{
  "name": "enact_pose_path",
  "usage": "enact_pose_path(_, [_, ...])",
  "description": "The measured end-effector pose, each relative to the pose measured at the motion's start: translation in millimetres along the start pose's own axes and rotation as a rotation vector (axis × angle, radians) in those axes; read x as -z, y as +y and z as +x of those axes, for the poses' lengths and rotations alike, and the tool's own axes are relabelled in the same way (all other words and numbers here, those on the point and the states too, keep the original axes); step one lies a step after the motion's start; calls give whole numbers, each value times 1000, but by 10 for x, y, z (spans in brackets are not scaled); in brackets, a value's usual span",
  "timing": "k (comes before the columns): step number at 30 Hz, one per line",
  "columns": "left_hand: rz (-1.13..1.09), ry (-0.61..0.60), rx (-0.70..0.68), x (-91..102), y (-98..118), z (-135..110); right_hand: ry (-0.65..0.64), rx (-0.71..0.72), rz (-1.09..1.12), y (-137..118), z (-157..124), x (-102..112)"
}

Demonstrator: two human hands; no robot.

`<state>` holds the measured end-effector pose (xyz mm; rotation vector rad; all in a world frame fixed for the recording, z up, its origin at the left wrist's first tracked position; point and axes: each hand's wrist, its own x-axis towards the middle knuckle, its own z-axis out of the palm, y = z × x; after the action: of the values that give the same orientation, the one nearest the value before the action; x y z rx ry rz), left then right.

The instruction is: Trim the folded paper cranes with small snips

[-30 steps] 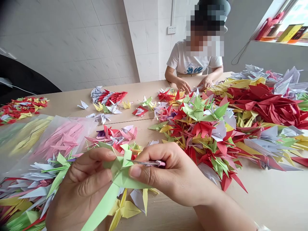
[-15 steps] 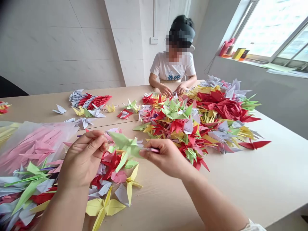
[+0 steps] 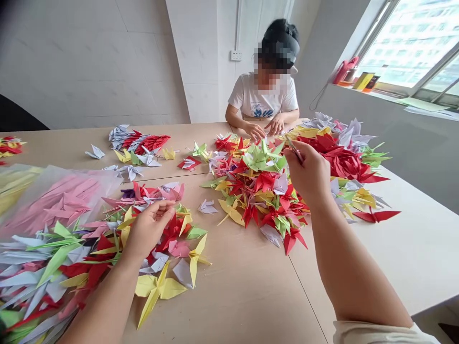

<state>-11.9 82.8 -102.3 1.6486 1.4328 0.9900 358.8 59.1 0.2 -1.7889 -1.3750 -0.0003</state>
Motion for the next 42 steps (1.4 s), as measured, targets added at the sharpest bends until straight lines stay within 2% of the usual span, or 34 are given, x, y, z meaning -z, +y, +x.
enact_pose_path(3, [177, -21, -22, 21, -80, 5, -10, 22, 54, -49, -368, -112])
enact_pose_path(4, [227, -40, -38, 22, -99, 7, -62, 32, 86, -57, -516, -180])
enact_pose_path(7, [348, -115, -101, 6, -142, 11, -327, 50, 168, -60, -960, -425])
enact_pose_path(10, [440, -180, -139, -15, -168, 12, -486, 9, 196, -37, -1313, -619])
enact_pose_path(13, [513, -217, -149, -25, -182, 9, -611, -53, 203, 2, -1521, -704])
enact_pose_path(18, [608, -209, -187, -42, -176, 8, -725, -122, 217, 79, -1654, -833])
enact_pose_path(25, [657, -5, -207, -64, -120, 218, -757, -111, 246, 210, -1771, -1161])
enact_pose_path(30, [559, -10, -197, -119, -105, 465, -752, -116, 257, 236, -1767, -1201])
enact_pose_path(33, [439, -23, -176, -126, -80, 510, -748, -111, 274, 230, -1758, -1188])
enact_pose_path(37, [223, 18, -128, -36, -1, 374, -745, -105, 294, 237, -1763, -1191])
enact_pose_path(42, [-134, 16, -81, 92, 112, 13, -731, -146, 346, 254, -1772, -1215])
